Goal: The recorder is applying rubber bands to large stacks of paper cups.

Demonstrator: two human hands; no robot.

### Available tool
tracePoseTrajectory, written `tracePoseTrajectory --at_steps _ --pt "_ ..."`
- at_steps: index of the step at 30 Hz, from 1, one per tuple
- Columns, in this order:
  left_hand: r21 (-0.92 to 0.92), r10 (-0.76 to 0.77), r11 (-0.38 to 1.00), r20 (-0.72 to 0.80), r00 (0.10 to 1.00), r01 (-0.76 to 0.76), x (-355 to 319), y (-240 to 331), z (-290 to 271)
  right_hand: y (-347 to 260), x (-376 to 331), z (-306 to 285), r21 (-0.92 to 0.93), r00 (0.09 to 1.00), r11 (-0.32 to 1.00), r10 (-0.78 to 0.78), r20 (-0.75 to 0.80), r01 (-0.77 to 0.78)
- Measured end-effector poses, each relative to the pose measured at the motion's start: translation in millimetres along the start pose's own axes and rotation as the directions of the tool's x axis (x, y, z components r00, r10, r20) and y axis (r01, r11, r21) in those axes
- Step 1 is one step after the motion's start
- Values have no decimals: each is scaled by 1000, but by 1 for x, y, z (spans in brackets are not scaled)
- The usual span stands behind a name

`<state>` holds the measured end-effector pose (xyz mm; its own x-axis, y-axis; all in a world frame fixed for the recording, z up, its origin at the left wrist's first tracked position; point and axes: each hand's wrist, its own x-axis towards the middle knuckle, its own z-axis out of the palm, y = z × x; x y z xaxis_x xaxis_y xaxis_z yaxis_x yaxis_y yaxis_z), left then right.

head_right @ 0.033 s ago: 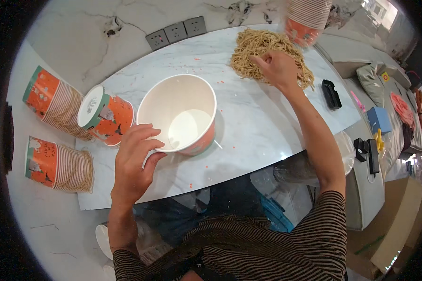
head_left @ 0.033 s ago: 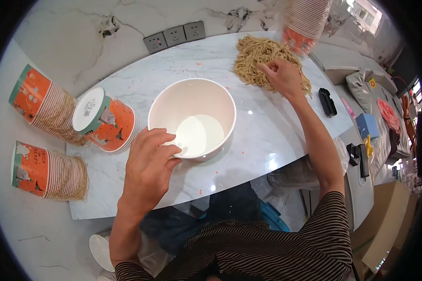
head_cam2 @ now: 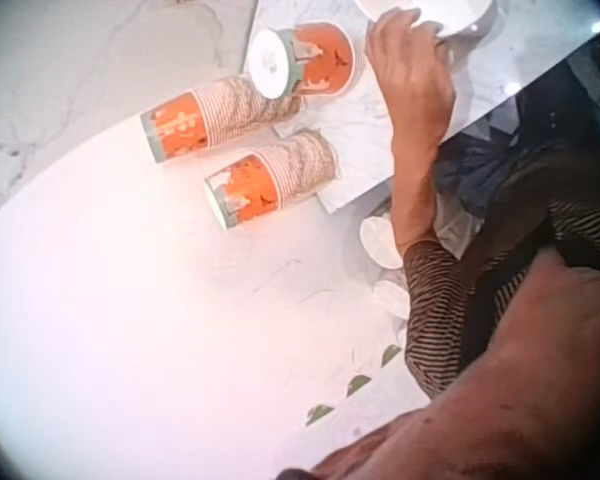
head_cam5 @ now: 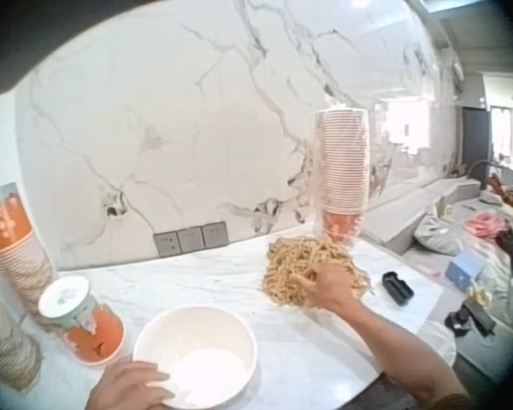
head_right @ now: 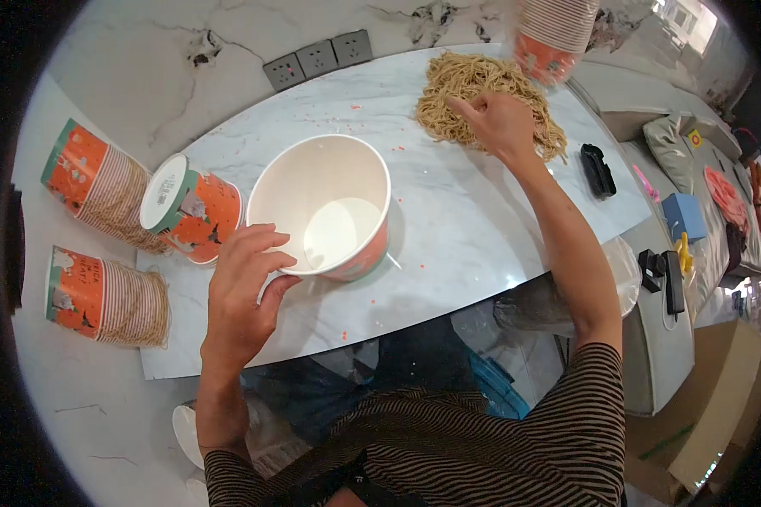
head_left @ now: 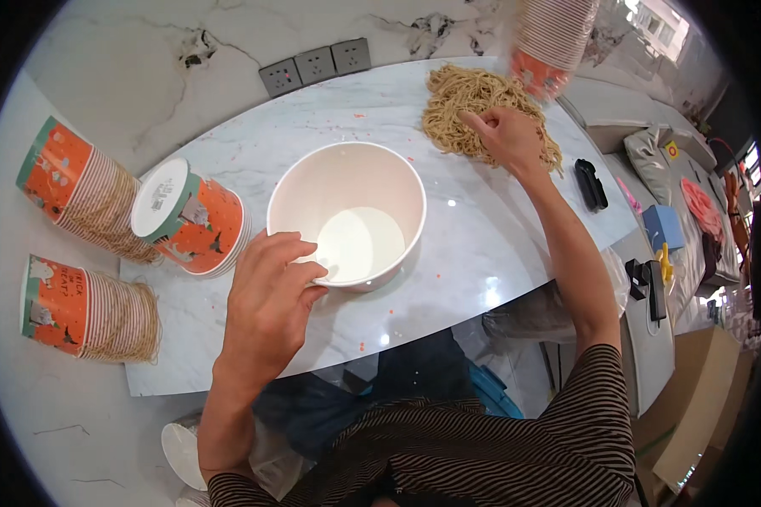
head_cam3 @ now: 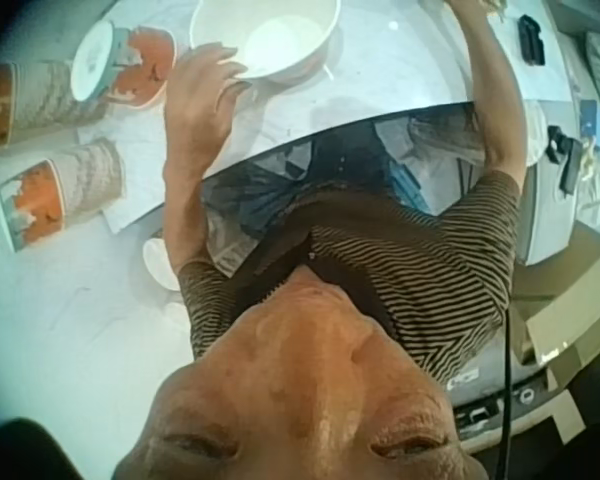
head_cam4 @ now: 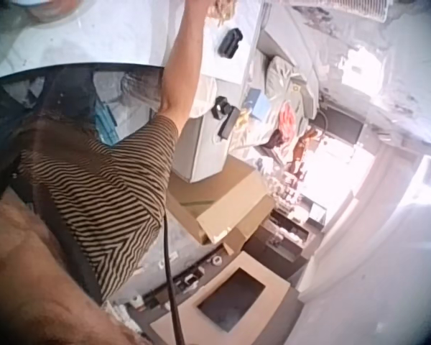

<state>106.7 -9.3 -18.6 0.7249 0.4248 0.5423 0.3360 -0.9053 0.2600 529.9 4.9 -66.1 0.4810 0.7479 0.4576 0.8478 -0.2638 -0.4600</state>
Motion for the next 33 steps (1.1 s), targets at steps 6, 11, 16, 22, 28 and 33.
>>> tracePoseTrajectory --at_steps 6,11,16,22,28,33 --pt "-6 -1 1000 -19 1000 1 3 8 1 43 24 32 129 999 991 39 -26 -35" --pt "29 27 999 -234 972 -21 -12 25 2 -7 -44 6 507 915 781 204 347 -366" --pt "-461 -62 887 -115 991 2 -27 52 32 -64 -149 -33 641 703 497 -84 706 -585" --pt "-679 -339 561 334 880 474 -34 65 62 -83 -199 -40 664 655 11 -150 741 -748" --pt "-762 -401 266 470 786 591 -30 66 74 -85 -212 -32 670 663 16 -128 737 -742" --pt "-651 -464 413 452 762 637 -26 61 67 -106 -223 -33 719 716 206 -102 690 -664"
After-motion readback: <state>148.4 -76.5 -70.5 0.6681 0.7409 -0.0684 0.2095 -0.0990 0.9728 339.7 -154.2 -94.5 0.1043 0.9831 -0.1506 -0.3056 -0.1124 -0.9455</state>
